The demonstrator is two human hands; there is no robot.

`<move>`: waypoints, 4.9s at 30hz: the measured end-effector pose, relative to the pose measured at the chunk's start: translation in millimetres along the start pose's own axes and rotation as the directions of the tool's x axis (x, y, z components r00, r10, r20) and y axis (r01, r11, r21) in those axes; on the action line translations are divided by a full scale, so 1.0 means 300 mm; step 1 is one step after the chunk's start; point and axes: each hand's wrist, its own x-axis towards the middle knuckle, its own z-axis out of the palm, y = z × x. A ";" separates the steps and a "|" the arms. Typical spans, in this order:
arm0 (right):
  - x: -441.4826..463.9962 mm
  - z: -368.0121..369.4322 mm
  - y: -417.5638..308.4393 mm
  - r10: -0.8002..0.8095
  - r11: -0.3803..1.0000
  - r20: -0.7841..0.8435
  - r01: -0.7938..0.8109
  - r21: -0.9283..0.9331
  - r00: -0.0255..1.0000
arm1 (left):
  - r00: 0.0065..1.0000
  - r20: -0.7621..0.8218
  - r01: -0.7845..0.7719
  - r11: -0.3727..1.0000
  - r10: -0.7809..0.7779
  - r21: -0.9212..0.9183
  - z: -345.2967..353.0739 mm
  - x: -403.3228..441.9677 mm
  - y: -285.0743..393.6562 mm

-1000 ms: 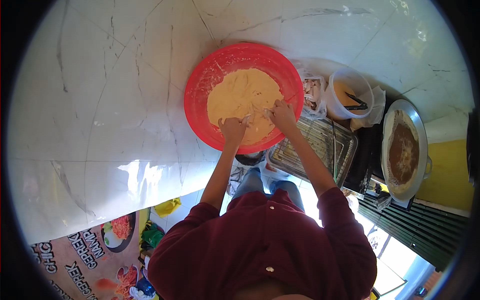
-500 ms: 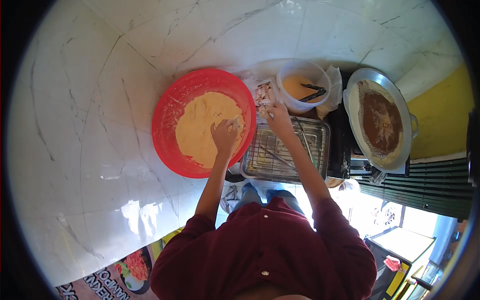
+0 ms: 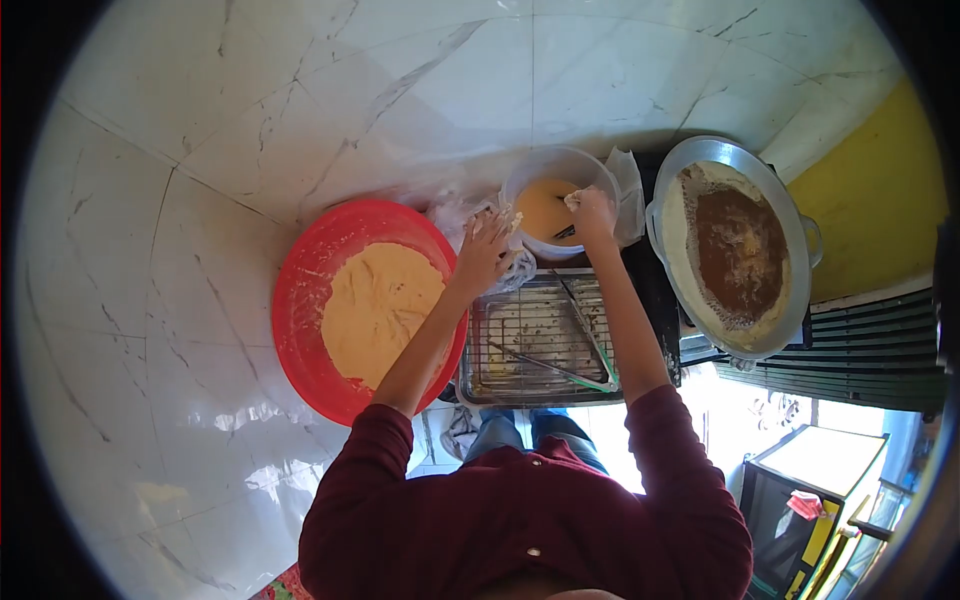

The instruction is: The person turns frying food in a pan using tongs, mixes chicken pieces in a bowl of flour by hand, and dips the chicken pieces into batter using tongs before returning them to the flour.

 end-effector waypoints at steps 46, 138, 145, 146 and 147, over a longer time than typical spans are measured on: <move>-0.215 -0.196 -0.085 0.295 0.951 0.129 -0.278 -0.136 0.947 | 0.999 -0.014 0.040 0.965 -0.045 -0.258 -0.012 -0.018 -0.011; -0.600 0.337 -0.686 -0.401 0.620 0.617 0.697 -0.361 0.677 | 0.468 -0.181 0.839 0.499 -0.865 -0.219 -0.460 -0.987 -0.023; -0.588 0.263 -0.644 -0.455 0.685 0.542 0.667 -0.293 0.706 | 0.463 -0.187 0.834 0.497 -0.866 -0.240 -0.469 -0.981 -0.018; -0.590 0.253 -0.638 -0.450 0.700 0.536 0.655 -0.285 0.715 | 0.464 -0.180 0.836 0.496 -0.867 -0.235 -0.469 -0.980 -0.017; -0.593 0.246 -0.637 -0.450 0.700 0.536 0.655 -0.286 0.714 | 0.464 -0.180 0.836 0.495 -0.868 -0.236 -0.467 -0.981 -0.018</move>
